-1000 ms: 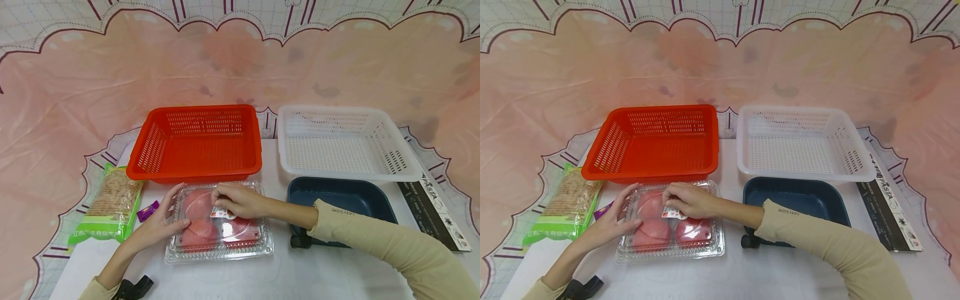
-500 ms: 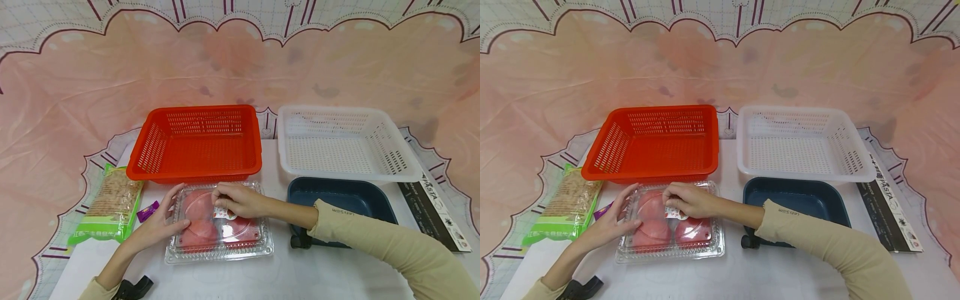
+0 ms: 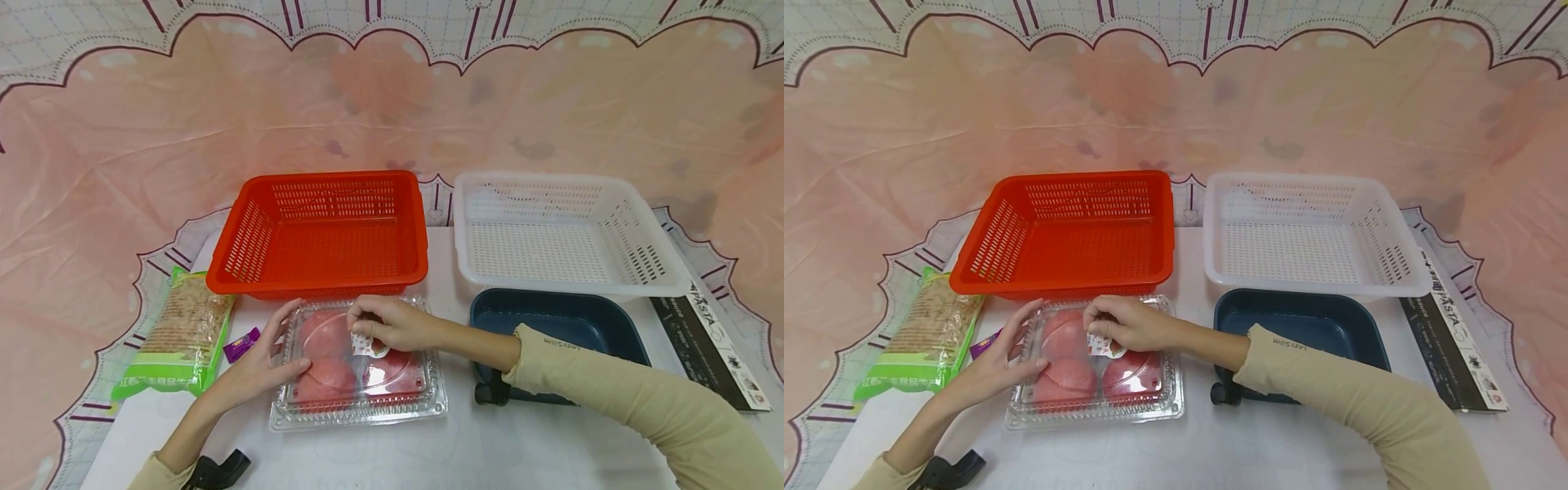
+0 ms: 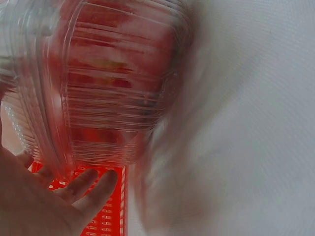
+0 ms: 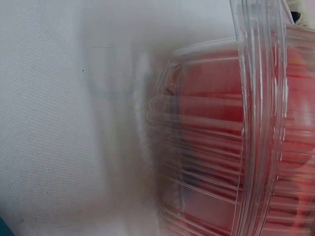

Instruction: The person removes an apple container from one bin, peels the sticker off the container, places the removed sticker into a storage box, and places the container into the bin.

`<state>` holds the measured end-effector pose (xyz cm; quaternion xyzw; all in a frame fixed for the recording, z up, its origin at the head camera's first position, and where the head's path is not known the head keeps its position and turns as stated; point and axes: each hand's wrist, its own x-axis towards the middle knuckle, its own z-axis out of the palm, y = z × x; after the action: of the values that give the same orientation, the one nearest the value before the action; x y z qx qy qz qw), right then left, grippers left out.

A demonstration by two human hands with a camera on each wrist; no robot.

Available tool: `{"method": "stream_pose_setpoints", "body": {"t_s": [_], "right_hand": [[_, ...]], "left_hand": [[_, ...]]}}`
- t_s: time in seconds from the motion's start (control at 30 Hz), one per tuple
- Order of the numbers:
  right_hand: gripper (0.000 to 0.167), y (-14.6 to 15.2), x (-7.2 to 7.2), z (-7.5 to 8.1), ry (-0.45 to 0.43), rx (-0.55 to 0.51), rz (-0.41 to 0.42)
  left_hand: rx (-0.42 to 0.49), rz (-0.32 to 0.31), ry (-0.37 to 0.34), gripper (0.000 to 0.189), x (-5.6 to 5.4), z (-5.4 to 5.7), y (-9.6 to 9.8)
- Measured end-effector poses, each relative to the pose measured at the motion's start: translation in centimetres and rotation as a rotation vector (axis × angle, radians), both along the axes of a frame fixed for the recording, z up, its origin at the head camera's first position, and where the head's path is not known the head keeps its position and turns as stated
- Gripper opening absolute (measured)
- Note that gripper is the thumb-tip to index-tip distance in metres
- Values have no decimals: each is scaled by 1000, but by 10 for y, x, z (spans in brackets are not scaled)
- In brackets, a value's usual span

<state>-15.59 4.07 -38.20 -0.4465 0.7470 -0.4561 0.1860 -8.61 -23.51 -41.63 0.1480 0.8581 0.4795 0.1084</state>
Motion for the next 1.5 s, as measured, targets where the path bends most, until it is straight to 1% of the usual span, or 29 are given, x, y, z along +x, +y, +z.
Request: {"method": "stream_pose_setpoints", "body": {"t_s": [0.23,0.7,1.0,1.23,1.37,1.5], "right_hand": [[8,2,-1,1,-5,1,-27],[7,3,-4,0,-86,-24,-8],[8,2,-3,0,-86,-24,12],[8,2,-4,-1,-80,-42,3],[8,1,-6,-1,-109,-59,-12],[9,4,-5,2,-148,-50,-8]], "left_hand": [[-3,2,-13,90,-1,2,1],[15,-10,2,89,-2,1,1],[9,-5,-11,89,-1,1,1],[3,-1,-16,89,1,1,1],[1,1,-19,90,1,1,1],[-1,5,-24,90,0,2,0]]}}
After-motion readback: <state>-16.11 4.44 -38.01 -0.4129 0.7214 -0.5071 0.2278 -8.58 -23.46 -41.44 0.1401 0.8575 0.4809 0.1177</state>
